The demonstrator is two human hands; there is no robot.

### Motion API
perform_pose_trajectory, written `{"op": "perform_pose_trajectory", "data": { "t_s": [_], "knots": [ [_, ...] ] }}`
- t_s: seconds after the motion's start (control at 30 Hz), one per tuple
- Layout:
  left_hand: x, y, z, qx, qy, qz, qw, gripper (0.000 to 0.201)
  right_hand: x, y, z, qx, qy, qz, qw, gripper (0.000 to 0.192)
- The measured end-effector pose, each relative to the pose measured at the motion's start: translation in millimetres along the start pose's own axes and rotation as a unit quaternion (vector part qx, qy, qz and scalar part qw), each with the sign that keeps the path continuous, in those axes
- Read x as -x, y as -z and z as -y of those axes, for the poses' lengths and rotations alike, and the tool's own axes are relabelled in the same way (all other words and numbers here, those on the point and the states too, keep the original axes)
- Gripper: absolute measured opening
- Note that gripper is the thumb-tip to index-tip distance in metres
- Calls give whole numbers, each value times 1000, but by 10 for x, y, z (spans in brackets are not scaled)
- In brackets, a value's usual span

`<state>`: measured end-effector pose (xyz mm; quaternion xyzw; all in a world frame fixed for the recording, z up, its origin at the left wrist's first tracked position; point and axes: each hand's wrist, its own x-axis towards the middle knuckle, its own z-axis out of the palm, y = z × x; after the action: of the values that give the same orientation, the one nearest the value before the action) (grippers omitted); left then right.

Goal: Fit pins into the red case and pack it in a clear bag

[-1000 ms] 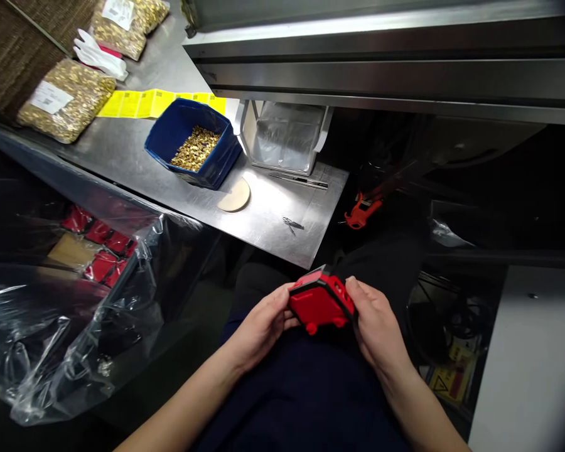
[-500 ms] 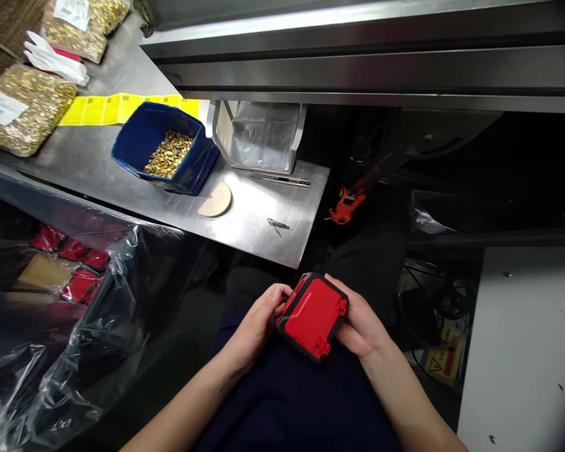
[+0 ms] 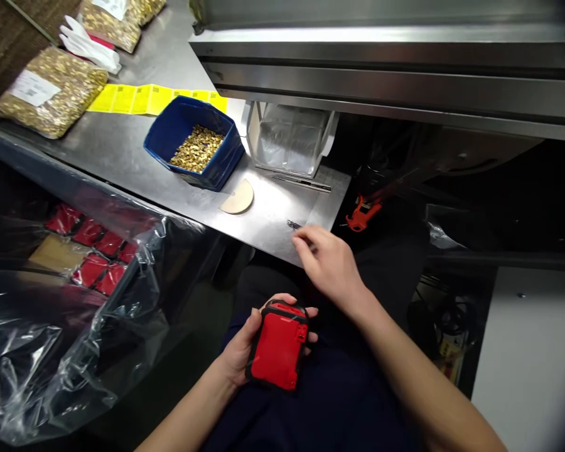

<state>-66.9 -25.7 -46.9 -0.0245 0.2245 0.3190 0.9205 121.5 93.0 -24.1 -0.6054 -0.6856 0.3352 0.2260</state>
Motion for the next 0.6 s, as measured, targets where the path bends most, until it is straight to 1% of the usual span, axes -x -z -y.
{"op": "perform_pose_trajectory", "data": {
  "t_s": [0.07, 0.1, 0.13, 0.2, 0.23, 0.27, 0.3, 0.33, 0.4, 0.47, 0.5, 0.53, 0.57, 0.6],
  "knots": [
    [48, 45, -6, -8, -13, -11, 1000, 64, -494, -198, 75, 66, 80, 42, 994, 19],
    [70, 78, -14, -14, -20, -25, 999, 63, -746, -314, 112, 102, 113, 54, 987, 22],
    [90, 119, -25, -21, -29, -43, 998, 62, -986, -429, 144, 133, 151, 70, 977, 29],
    [124, 221, -52, -36, -59, -88, 994, 59, -1384, -625, 189, 187, 216, 126, 950, 48],
    [137, 278, -66, -41, -78, -113, 990, 58, -1521, -694, 201, 206, 236, 151, 938, 53],
    [146, 335, -78, -42, -96, -138, 985, 56, -1606, -741, 206, 220, 248, 171, 928, 53],
    [153, 387, -87, -40, -111, -160, 980, 55, -1634, -762, 205, 233, 253, 181, 922, 49],
    [158, 432, -94, -33, -121, -177, 976, 54, -1604, -758, 199, 238, 251, 180, 921, 45],
    [162, 496, -96, -15, -126, -196, 972, 53, -1389, -673, 178, 213, 223, 161, 938, 41],
    [162, 529, -93, -4, -123, -200, 972, 54, -1014, -503, 149, 117, 152, 159, 968, 34],
    [160, 538, -92, -2, -124, -202, 972, 55, -793, -398, 131, 51, 109, 177, 977, 23],
    [156, 546, -91, -3, -123, -204, 971, 55, -562, -290, 112, -18, 60, 215, 975, 14],
    [151, 553, -93, -5, -121, -207, 971, 55, -331, -186, 92, -71, 10, 236, 969, 12],
    [143, 558, -95, -7, -117, -210, 971, 56, -108, -93, 71, -111, -30, 265, 957, 18]
  ]
}}
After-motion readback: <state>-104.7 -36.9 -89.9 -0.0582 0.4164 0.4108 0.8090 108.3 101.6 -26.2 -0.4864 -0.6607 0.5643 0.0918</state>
